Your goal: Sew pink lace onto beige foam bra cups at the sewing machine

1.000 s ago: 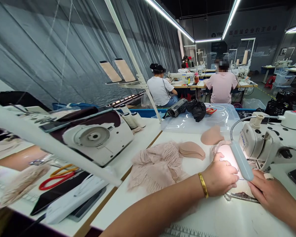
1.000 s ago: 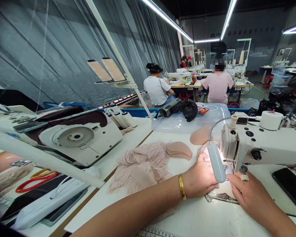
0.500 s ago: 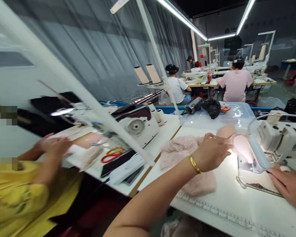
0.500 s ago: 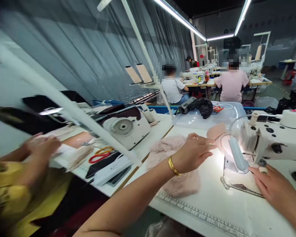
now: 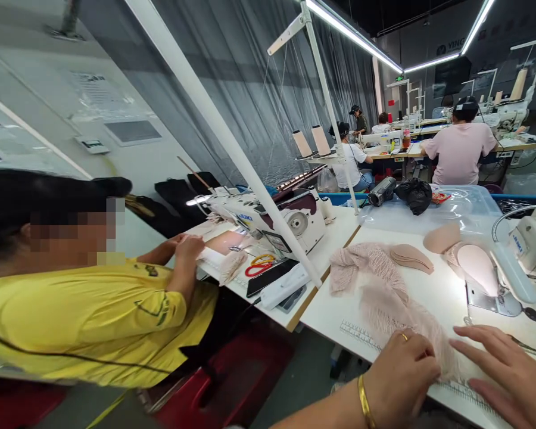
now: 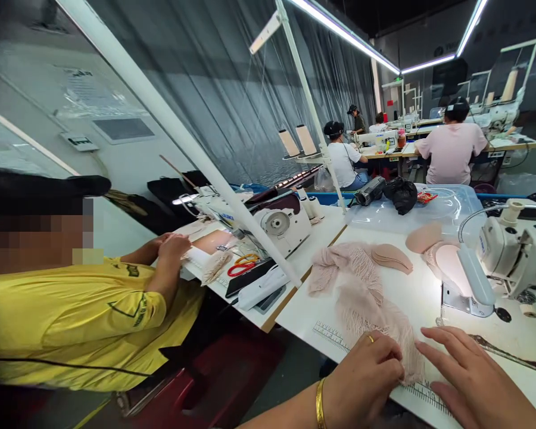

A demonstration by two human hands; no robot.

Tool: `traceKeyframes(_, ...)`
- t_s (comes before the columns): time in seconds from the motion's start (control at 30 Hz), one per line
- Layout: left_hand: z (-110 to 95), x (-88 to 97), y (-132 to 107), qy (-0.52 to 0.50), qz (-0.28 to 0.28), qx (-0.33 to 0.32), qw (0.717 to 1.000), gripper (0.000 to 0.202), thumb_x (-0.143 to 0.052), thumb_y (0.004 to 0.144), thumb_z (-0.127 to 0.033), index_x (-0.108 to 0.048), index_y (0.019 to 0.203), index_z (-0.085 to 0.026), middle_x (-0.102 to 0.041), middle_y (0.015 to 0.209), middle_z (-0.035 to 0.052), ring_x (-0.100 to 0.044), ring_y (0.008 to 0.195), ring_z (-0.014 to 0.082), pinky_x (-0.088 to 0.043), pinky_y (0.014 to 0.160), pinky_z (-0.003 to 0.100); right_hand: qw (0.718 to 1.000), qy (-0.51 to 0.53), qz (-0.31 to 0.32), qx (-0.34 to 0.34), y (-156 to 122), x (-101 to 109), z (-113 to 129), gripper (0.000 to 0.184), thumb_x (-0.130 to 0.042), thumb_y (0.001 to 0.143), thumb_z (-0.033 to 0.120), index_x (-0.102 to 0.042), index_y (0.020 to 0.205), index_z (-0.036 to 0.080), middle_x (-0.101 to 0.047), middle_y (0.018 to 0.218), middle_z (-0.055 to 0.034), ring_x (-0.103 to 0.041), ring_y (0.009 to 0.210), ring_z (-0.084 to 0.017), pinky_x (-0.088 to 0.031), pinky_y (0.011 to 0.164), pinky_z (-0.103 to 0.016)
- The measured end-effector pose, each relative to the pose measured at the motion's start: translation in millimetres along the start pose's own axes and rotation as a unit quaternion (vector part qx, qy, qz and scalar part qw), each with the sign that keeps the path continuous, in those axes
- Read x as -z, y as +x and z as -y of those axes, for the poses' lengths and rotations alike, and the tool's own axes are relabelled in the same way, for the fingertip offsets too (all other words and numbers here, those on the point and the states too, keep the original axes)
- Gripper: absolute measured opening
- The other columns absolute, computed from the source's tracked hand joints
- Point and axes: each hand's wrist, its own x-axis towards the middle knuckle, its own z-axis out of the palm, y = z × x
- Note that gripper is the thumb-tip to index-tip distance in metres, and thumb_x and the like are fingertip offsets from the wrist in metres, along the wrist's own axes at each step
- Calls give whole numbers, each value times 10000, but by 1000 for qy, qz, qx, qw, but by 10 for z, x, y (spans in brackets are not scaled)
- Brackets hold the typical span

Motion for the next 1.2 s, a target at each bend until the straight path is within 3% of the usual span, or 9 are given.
traceKeyframes(0.23, 21, 212, 149, -236, -86, 50, 967, 173, -466, 1070, -373, -527, 1072, -212, -709, 1146, 81, -664, 1019, 213, -504, 924, 343, 970, 192, -43, -146, 12, 69, 241, 229, -482, 1062, 331, -660, 1201, 290, -741, 1134, -65, -716, 1065, -235, -617, 908, -295)
traceKeyframes(0.47, 705, 572, 208, 38, -32, 196, 979, 49, -656, 899, -167, -683, 933, -189, -715, 984, 60, -654, 967, 242, -504, 862, 348, 976, 163, -22, -145, -181, 47, 140, 199, -529, 1029, 385, -701, 989, 292, -732, 996, -53, -714, 995, -258, -605, 870, -303)
traceKeyframes(0.63, 1064, 964, 264, 90, -122, 273, 950, 217, -516, 984, -180, -733, 968, -186, -724, 973, 95, -658, 985, 272, -502, 886, 404, 955, 198, -39, -215, -185, 28, 76, 270, -527, 1019, 456, -695, 900, 281, -717, 887, -49, -694, 843, -251, -593, 729, -303)
traceKeyframes(0.77, 841, 1089, 409, 42, -236, 248, 939, 434, -579, 1001, -336, -597, 1417, -214, -567, 1473, 167, -445, 1408, 369, -341, 1150, 575, 936, 251, -38, -244, -61, 172, 157, 365, -498, 1030, 505, -638, 801, 259, -678, 842, -48, -652, 809, -245, -570, 746, -317)
traceKeyframes(0.83, 589, 949, 526, -138, -174, 172, 960, 638, -735, 901, -470, -555, 1470, -246, -530, 1527, 137, -431, 1434, 355, -320, 1193, 543, 931, 276, -22, -237, 22, 269, 230, 376, -509, 1029, 515, -633, 787, 256, -673, 843, -44, -645, 830, -245, -555, 757, -316)
traceKeyframes(0.9, 340, 715, 645, -368, -18, 148, 918, 836, -905, 696, -542, -601, 1410, -232, -626, 1391, 133, -547, 1309, 341, -418, 1119, 484, 922, 311, 0, -230, 97, 364, 290, 355, -542, 1018, 525, -671, 826, 256, -688, 875, -43, -642, 869, -250, -542, 800, -327)
traceKeyframes(1.0, 91, 379, 782, -614, 96, 203, 757, 665, -973, 550, -566, -699, 997, -159, -680, 896, 48, -643, 843, 206, -512, 795, 326, 883, 383, -4, -270, 169, 464, 310, 341, -558, 1010, 568, -694, 991, 256, -695, 932, -34, -633, 876, -238, -522, 798, -330)
traceKeyframes(1.07, 13, 255, 832, -687, 36, 232, 688, 588, -985, 551, -537, -612, 794, -154, -593, 736, -15, -550, 672, 119, -446, 662, 245, 853, 416, -40, -312, 186, 478, 275, 376, -574, 991, 611, -662, 1028, 247, -666, 900, -18, -608, 827, -213, -498, 729, -305)
traceKeyframes(1.2, -76, 204, 868, -717, -108, 235, 647, 587, -1007, 543, -455, -541, 747, -161, -597, 744, -21, -518, 667, 95, -415, 645, 214, 848, 382, -113, -350, 179, 372, 180, 450, -608, 938, 674, -639, 870, 230, -552, 736, 19, -511, 702, -178, -425, 639, -282)
